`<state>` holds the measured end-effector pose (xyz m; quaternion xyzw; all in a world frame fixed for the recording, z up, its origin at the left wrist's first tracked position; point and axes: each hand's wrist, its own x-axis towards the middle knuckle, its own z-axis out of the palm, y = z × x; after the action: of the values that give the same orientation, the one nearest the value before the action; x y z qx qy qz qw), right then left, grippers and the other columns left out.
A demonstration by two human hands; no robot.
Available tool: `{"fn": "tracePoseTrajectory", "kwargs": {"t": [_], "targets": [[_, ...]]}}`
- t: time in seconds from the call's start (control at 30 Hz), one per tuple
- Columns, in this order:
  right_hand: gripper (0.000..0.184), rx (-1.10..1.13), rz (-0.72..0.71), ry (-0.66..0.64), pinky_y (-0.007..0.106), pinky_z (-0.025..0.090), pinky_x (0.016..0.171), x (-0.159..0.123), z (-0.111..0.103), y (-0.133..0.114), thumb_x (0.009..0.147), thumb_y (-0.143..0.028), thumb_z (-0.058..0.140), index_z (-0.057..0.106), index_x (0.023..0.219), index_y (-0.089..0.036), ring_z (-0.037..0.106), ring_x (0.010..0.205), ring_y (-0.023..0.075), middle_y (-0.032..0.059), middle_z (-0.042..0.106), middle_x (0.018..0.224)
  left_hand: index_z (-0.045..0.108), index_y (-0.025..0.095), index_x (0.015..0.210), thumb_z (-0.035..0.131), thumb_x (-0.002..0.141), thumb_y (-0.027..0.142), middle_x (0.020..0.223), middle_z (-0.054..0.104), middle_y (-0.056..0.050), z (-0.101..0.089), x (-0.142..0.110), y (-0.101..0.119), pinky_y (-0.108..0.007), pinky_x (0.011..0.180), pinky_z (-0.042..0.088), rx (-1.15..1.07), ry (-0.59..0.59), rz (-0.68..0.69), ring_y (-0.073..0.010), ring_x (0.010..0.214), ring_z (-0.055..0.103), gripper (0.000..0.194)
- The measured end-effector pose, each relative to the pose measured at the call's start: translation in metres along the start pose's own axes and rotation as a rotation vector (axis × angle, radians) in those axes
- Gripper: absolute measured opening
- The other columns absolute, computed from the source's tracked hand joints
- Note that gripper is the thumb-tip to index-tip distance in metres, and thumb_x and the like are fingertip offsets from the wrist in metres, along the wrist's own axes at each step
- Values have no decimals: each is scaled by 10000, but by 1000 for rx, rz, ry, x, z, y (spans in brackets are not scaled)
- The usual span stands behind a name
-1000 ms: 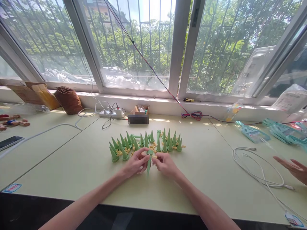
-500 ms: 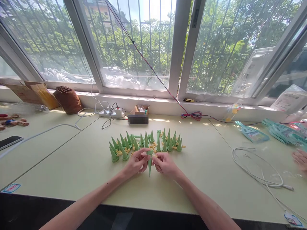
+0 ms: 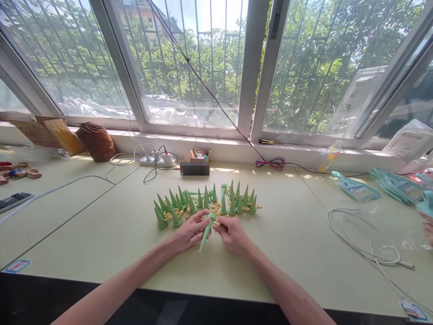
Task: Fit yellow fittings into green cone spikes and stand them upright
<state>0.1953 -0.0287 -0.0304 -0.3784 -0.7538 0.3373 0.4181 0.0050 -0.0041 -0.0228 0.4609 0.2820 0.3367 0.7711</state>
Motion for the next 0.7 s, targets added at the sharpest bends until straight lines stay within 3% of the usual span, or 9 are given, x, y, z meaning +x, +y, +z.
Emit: {"fn": "tracePoseTrajectory", "kwargs": {"t": [0.23, 0.53, 0.7], "targets": [[305, 105, 82, 13, 240, 266, 506, -1, 3, 3, 933, -347, 514, 472, 676, -187, 328, 536, 105, -38, 406, 590, 508, 202, 1083, 688, 852, 491, 523, 554, 73, -5, 3, -5, -141, 275, 209, 155, -25, 93, -48, 278, 397, 411], [356, 545, 316, -80, 227, 190, 408, 0, 2, -11, 917, -456, 568, 506, 690, -189, 224, 391, 65, -97, 344, 429, 549, 188, 1105, 637, 890, 453, 547, 555, 71, 5, 0, -8, -145, 311, 320, 415, 62, 368, -51, 319, 447, 352], [387, 571, 339, -56, 225, 190, 394, 2, 2, -13, 898, -486, 599, 504, 669, -189, 244, 379, 62, -96, 351, 425, 528, 190, 1084, 628, 891, 467, 523, 538, 80, 6, 1, -7, -144, 296, 295, 398, 57, 330, -60, 307, 446, 352]]}}
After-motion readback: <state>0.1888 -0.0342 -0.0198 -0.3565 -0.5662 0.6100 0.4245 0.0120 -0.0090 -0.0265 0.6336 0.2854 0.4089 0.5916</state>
